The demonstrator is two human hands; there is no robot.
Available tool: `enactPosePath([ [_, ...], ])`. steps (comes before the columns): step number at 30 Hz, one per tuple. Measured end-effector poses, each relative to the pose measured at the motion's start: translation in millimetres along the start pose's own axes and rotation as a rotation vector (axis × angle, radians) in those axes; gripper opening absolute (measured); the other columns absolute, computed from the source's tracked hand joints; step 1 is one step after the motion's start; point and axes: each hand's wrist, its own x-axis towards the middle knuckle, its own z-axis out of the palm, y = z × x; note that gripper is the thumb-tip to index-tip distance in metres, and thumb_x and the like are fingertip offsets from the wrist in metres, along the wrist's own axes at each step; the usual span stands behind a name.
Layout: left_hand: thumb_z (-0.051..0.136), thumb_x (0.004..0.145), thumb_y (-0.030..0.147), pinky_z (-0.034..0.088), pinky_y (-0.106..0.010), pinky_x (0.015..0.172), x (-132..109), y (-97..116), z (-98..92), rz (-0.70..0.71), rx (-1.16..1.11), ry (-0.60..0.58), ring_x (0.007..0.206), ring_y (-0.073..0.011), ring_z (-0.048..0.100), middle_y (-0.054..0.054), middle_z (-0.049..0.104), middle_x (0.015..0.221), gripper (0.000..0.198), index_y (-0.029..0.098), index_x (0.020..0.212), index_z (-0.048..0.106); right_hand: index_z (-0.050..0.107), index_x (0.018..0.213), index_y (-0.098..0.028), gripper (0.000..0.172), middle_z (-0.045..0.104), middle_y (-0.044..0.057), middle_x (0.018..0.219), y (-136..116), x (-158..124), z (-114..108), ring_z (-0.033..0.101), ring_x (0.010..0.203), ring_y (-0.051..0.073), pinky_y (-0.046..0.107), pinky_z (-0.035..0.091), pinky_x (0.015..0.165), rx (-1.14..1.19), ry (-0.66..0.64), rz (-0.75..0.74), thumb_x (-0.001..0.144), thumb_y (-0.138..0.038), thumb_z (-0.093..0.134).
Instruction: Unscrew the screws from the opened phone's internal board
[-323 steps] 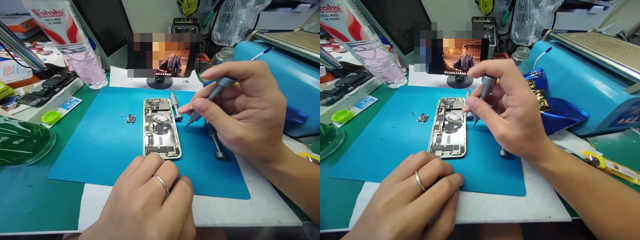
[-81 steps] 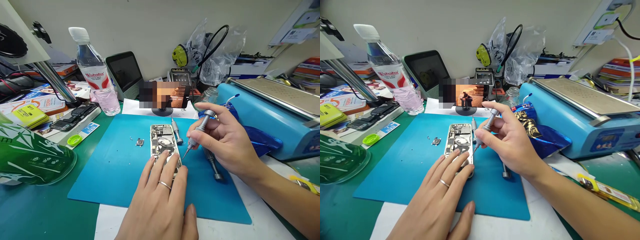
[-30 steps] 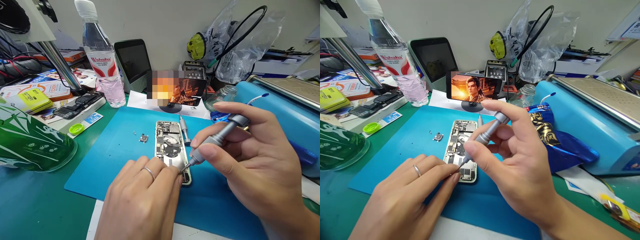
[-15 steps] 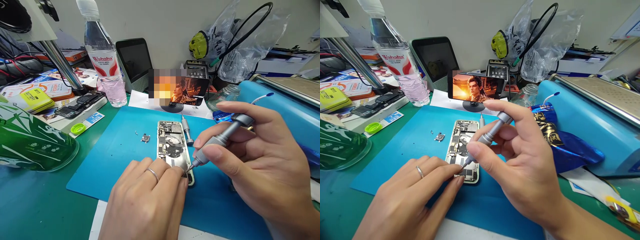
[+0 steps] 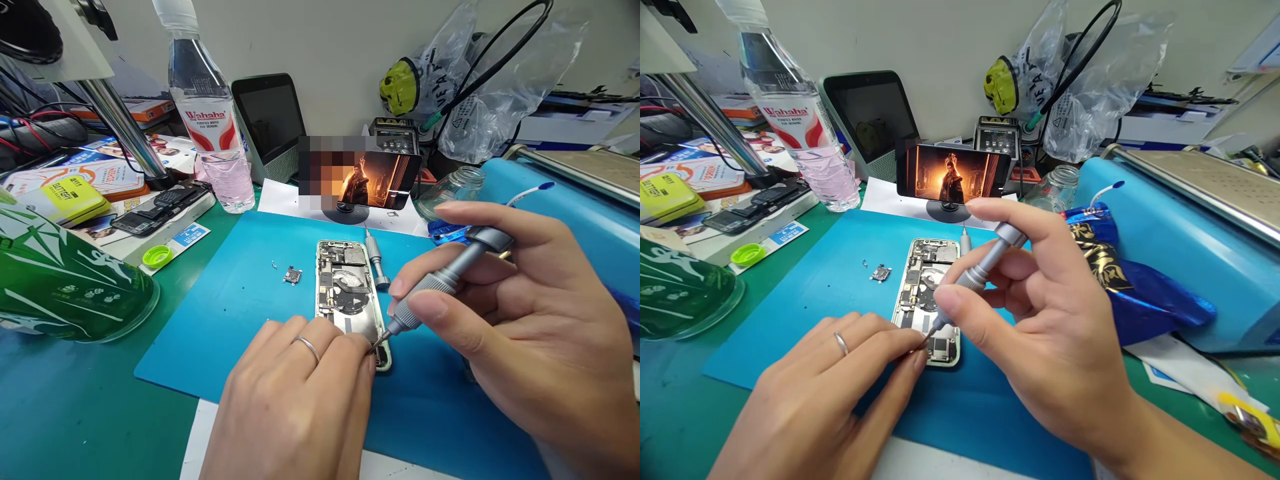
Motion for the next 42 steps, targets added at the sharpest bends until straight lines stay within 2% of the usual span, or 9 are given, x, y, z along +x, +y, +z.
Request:
enactPosePath([
  [4, 0.054, 0.120, 0.018, 0.055, -0.038, 0.077, -0.8, 3.5, 1.6, -0.009, -0.013, 0.009, 0.088, -0.0157, 0.075, 0.005, 0.080, 0.107, 0.020, 0.028, 0.120, 0.072, 0.077, 0.132, -0.046, 0.051, 0.084, -0.007, 0.087, -1.3, -0.1, 0.9, 0.084, 0.077, 0.016, 0.023, 0.076, 0.074, -0.019, 0.013, 0.022, 0.093, -0.017, 0.094],
  [9, 0.050, 0.122, 0.020, 0.050, -0.040, 0.078, -1.2, 13.0, 7.4, -0.122, -0.065, 0.080, 0.083, -0.0170, 0.069, 0.006, 0.077, 0.100, 0.024, 0.028, 0.112, 0.071, 0.076, 0.135, -0.046, 0.052, 0.085, -0.007, 0.089, -1.9, -2.3, -0.1, 0.085, 0.080, 0.015, 0.021, 0.076, 0.074, -0.025, 0.009, 0.022, 0.094, -0.019, 0.094],
  [15, 0.052, 0.121, 0.018, 0.045, -0.041, 0.078, 0.2, 14.5, 8.3, -0.145, -0.092, 0.054, 0.084, -0.0175, 0.066, 0.006, 0.075, 0.097, 0.024, 0.029, 0.112, 0.071, 0.076, 0.135, -0.048, 0.052, 0.084, -0.007, 0.086, -1.2, -0.7, -0.9, 0.084, 0.077, 0.016, 0.022, 0.076, 0.073, -0.013, -0.017, 0.032, 0.095, -0.020, 0.093],
  [24, 0.052, 0.123, 0.021, 0.042, -0.041, 0.077, -1.2, 13.2, 9.5, -0.138, -0.104, 0.068, 0.082, -0.0171, 0.064, 0.008, 0.073, 0.095, 0.022, 0.030, 0.113, 0.069, 0.076, 0.135, -0.048, 0.052, 0.086, -0.007, 0.090, -2.0, -0.8, 0.4, 0.085, 0.079, 0.013, 0.017, 0.075, 0.075, 0.011, -0.018, 0.030, 0.096, -0.015, 0.091],
  [31, 0.054, 0.121, 0.019, 0.043, -0.039, 0.081, 0.2, 14.2, 7.9, -0.135, -0.091, 0.082, 0.081, -0.0175, 0.065, 0.007, 0.075, 0.096, 0.022, 0.029, 0.111, 0.072, 0.076, 0.137, -0.043, 0.059, 0.085, -0.009, 0.090, 0.4, 1.4, -0.9, 0.087, 0.083, 0.010, 0.009, 0.072, 0.077, 0.012, -0.037, -0.043, 0.093, -0.007, 0.089],
  [38, 0.054, 0.120, 0.019, 0.042, -0.040, 0.077, 1.4, 13.6, 7.4, -0.116, -0.071, 0.089, 0.079, -0.0185, 0.064, 0.007, 0.073, 0.093, 0.020, 0.029, 0.113, 0.071, 0.077, 0.138, -0.040, 0.060, 0.085, -0.009, 0.091, 3.4, 0.1, -3.1, 0.087, 0.084, 0.009, 0.006, 0.070, 0.080, 0.014, -0.038, -0.064, 0.094, -0.001, 0.086],
  [42, 0.054, 0.121, 0.020, 0.042, -0.040, 0.078, -0.6, 12.4, 7.8, -0.115, -0.064, 0.089, 0.082, -0.0185, 0.065, 0.008, 0.074, 0.096, 0.018, 0.030, 0.116, 0.069, 0.076, 0.142, -0.040, 0.062, 0.085, -0.009, 0.092, 6.0, -0.5, -3.1, 0.087, 0.084, 0.010, 0.005, 0.070, 0.079, 0.000, -0.014, -0.085, 0.093, -0.003, 0.088],
])
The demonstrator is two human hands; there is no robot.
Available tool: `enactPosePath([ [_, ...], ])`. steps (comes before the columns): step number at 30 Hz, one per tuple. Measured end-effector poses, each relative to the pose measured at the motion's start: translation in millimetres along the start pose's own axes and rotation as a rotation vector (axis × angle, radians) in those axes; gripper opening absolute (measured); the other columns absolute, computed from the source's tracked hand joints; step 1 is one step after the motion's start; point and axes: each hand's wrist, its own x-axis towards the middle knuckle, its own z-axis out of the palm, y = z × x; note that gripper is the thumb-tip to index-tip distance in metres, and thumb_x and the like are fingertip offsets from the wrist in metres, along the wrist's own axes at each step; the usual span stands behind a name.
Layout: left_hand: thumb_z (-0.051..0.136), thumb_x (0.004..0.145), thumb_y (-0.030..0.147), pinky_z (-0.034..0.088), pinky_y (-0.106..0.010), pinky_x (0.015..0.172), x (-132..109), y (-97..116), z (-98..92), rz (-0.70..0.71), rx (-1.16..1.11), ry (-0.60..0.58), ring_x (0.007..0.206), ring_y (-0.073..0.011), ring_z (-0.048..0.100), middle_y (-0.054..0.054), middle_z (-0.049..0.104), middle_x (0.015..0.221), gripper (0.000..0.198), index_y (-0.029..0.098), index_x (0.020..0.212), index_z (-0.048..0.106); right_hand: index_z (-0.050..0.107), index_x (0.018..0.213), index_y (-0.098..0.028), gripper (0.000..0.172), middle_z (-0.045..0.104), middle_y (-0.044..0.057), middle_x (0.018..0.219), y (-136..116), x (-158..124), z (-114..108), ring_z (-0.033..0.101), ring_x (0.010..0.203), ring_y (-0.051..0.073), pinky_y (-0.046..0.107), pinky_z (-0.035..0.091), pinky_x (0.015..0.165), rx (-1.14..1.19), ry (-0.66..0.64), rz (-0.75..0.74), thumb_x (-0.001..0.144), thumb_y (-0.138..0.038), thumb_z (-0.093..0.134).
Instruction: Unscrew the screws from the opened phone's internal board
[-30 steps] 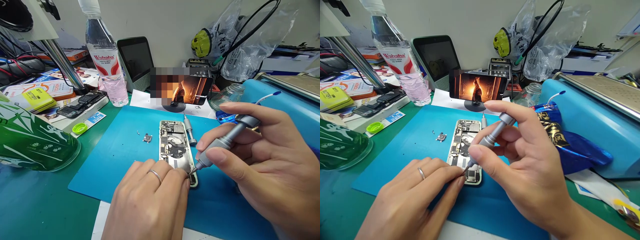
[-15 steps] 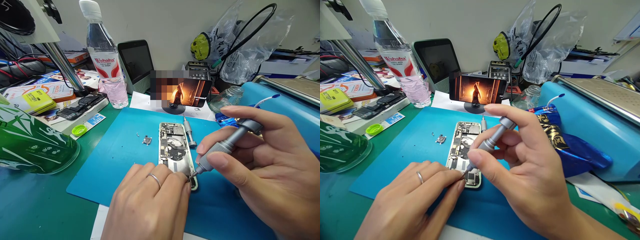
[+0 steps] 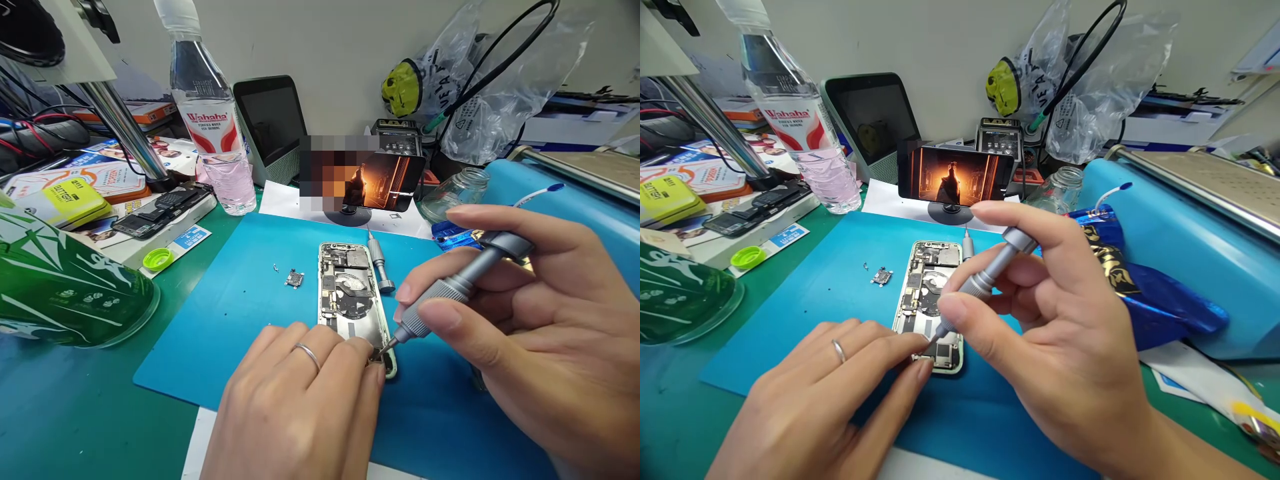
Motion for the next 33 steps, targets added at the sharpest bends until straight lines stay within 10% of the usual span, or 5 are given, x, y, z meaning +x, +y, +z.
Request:
enactPosePath([
  [33, 0.055, 0.119, 0.017, 0.044, -0.039, 0.078, -0.8, -0.3, 1.7, 0.000, -0.005, 0.021, 0.079, -0.0145, 0.069, 0.009, 0.075, 0.093, 0.021, 0.028, 0.114, 0.072, 0.076, 0.143, -0.042, 0.059, 0.084, -0.004, 0.092, -3.1, -3.5, -0.2, 0.087, 0.082, 0.019, 0.021, 0.078, 0.074, -0.082, 0.036, 0.048, 0.094, -0.012, 0.093],
])
